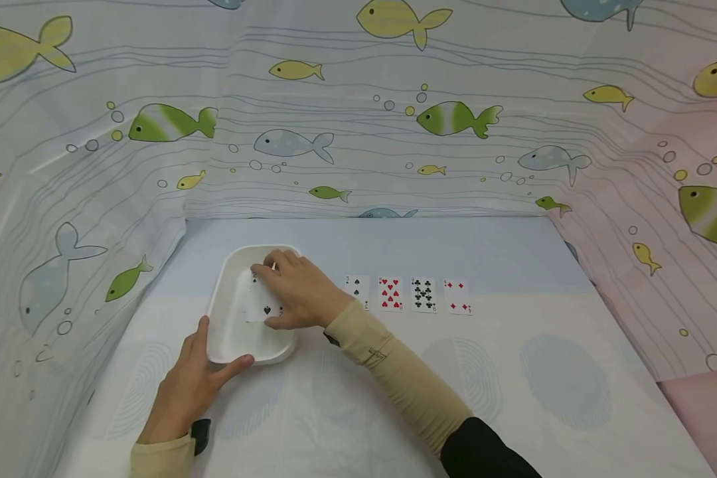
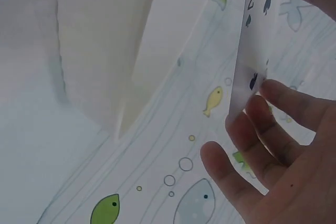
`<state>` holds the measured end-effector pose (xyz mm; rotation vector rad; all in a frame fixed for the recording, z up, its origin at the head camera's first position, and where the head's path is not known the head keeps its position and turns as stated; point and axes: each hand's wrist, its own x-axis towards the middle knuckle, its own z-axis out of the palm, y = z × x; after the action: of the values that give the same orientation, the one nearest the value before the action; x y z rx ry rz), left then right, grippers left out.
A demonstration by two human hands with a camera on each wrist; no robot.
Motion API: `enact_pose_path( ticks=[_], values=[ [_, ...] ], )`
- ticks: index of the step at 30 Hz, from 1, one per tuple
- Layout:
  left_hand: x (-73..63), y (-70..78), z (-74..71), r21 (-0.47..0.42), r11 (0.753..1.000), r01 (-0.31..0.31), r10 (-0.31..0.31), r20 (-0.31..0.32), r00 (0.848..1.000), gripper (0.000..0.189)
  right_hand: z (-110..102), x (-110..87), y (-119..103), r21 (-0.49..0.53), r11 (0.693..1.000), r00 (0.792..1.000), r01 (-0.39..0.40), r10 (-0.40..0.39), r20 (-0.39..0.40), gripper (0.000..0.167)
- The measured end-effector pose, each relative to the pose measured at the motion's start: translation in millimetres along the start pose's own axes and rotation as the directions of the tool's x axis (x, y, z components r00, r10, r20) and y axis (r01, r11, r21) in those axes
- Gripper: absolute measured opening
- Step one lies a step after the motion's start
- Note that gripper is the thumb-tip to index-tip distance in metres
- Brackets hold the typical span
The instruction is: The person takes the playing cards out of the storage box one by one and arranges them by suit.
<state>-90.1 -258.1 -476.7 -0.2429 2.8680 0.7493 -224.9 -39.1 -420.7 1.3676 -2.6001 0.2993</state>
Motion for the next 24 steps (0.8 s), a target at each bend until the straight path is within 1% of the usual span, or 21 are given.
enact_pose_path(
  ticks=[4, 9, 12, 17, 24],
  values=[
    [-0.7, 0.1, -0.5, -0.001, 1.000, 0.003, -0.003, 0.001, 1.000, 0.129, -8.7, -9.9, -0.1, 0.034, 0.999, 1.000, -0.002, 0.001, 0.018, 0.085],
    [-0.8, 0.4, -0.1, -0.005, 1.000, 0.005, -0.005, 0.007, 1.000, 0.130, -19.3, -24.0, 2.3, 0.086, 0.996, 0.997, -0.029, 0.023, 0.076, 0.087],
    [0.1, 0.7, 0.1, -0.006, 1.000, 0.008, -0.008, 0.010, 1.000, 0.131, -24.4, -34.1, 6.5, 0.119, 0.992, 0.995, -0.050, 0.040, 0.091, 0.088],
    [-0.3, 0.7, 0.4, -0.008, 1.000, 0.010, -0.010, 0.005, 1.000, 0.132, -26.7, -50.8, 17.7, 0.139, 0.989, 0.995, -0.059, 0.047, 0.086, 0.087],
    [-1.6, 0.9, 0.0, -0.019, 1.000, 0.009, -0.009, 0.003, 1.000, 0.131, -23.9, -70.5, 30.9, 0.132, 0.990, 0.994, -0.058, 0.045, 0.103, 0.086]
  ],
)
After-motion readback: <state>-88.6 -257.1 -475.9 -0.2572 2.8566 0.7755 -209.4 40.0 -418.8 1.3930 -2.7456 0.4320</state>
